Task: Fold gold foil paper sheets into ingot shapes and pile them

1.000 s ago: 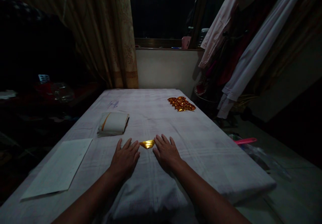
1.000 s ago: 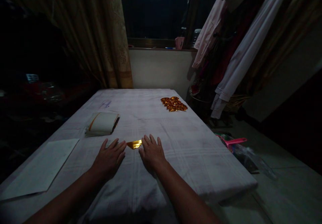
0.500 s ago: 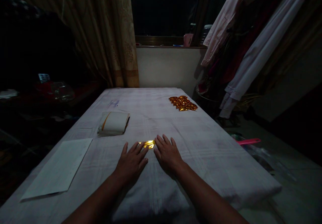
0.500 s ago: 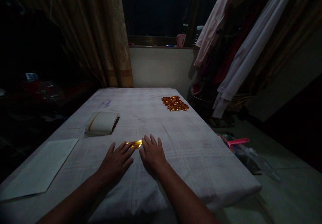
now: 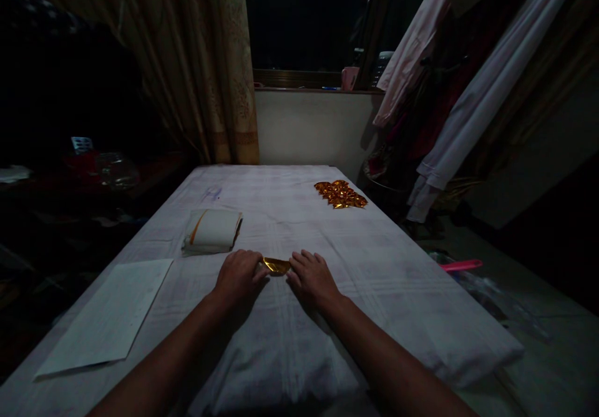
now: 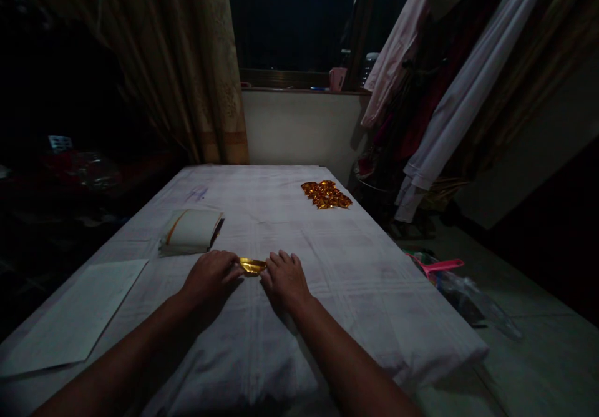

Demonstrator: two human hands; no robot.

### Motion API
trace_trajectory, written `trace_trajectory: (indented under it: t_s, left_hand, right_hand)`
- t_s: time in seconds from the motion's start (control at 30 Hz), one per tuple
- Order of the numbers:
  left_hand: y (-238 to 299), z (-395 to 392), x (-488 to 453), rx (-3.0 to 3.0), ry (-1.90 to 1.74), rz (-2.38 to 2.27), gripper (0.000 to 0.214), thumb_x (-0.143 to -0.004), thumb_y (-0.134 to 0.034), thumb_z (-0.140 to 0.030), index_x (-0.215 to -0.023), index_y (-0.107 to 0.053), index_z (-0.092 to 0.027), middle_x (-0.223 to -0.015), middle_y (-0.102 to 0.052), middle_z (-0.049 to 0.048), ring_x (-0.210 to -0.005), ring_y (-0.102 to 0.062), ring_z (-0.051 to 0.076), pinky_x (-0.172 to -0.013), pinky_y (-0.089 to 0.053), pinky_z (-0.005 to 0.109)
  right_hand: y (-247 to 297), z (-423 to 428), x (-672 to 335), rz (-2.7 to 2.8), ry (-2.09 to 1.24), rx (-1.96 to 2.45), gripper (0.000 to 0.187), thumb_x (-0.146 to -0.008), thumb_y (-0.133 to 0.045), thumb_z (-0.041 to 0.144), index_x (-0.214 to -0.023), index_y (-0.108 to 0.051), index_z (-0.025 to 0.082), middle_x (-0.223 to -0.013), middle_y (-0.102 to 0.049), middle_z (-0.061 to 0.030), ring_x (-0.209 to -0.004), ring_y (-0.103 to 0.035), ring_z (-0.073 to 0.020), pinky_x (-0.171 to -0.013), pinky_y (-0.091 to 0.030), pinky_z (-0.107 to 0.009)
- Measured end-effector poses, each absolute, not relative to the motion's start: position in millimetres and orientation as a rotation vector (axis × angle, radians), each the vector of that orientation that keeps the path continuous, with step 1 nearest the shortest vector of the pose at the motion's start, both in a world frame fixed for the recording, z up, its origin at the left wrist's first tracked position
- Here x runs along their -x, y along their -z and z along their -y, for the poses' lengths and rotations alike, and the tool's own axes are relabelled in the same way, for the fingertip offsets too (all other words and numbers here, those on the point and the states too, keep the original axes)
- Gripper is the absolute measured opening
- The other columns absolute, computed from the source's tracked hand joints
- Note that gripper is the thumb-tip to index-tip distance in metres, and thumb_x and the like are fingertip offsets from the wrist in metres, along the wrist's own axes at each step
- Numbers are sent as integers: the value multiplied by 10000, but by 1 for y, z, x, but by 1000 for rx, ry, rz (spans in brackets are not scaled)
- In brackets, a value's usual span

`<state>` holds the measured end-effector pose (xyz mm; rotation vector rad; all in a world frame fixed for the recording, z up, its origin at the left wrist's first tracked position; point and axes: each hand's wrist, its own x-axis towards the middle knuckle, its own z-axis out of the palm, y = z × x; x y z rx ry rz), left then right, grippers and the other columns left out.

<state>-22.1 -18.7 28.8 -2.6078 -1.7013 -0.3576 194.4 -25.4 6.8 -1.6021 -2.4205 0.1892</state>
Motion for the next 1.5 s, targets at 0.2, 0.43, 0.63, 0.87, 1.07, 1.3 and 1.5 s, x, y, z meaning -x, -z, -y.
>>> trace_trajectory:
  t_s: [0.2, 0.43, 0.63, 0.87, 1.07, 1.3, 1.5]
  left_hand:
    - [-25, 8, 19, 2643, 367, 1829, 230, -864, -688, -373, -1024, -693, -209, -1002, -698, 69, -981, -625, 255, -842, -439, 356]
    - [-25, 0, 22, 2778, 401, 1841, 202, -893, -659, -408, -982, -678, -228, -1024, -683, 66, -972, -597, 253, -839, -409, 361]
    - [-24, 3, 16, 2713, 394, 1884, 157, -846, -687, -339, -891, -621, -204, -907, -665, 46, -884, -593, 247, -757, -390, 338]
    - [-31, -24, 12, 2623, 689, 1983, 64, -871, -628, -302, -872, -638, -239, -795, -700, 9, -753, -644, 200, -671, -415, 285]
    - [-15, -48, 11, 2519, 1111, 1927, 160, -904, -572, -340, -893, -695, -237, -831, -754, 22, -764, -697, 198, -710, -505, 295]
    - [8, -42, 11, 2552, 1383, 1938, 283, -927, -554, -423, -1036, -754, -254, -998, -800, 38, -898, -751, 215, -809, -572, 322]
    - [10, -44, 10, 2483, 1421, 2042, 307, -899, -590, -443, -1060, -763, -246, -1001, -803, 45, -876, -760, 221, -799, -595, 335]
  right_hand:
    - [-1, 7, -199, 2422, -166, 1450, 182, -939, -636, 255, -1108, -689, 213, -1289, -670, -90, -1207, -589, -251, -990, -452, -384]
    - [4, 5, -205, 2442, -147, 1330, 168, -928, -628, 242, -1080, -691, 212, -1235, -684, -98, -1129, -615, -260, -932, -471, -390]
    - [1, -1, -205, 2399, -245, 1352, 173, -896, -662, 251, -1057, -715, 215, -1190, -712, -93, -1088, -641, -253, -902, -476, -370]
    - [-20, -42, -200, 2108, -702, 1476, 203, -933, -588, 272, -978, -786, 260, -897, -795, -21, -842, -724, -196, -717, -485, -273]
    - [-7, -69, -194, 1780, -879, 1396, 224, -900, -605, 336, -936, -802, 236, -807, -789, -16, -762, -727, -193, -668, -516, -265]
    - [17, -60, -197, 1641, -925, 1272, 292, -883, -580, 390, -956, -809, 223, -905, -802, -51, -842, -748, -237, -766, -579, -332]
    - [14, -59, -195, 1709, -859, 1233, 273, -903, -563, 349, -947, -809, 242, -920, -805, -40, -845, -753, -230, -782, -577, -327]
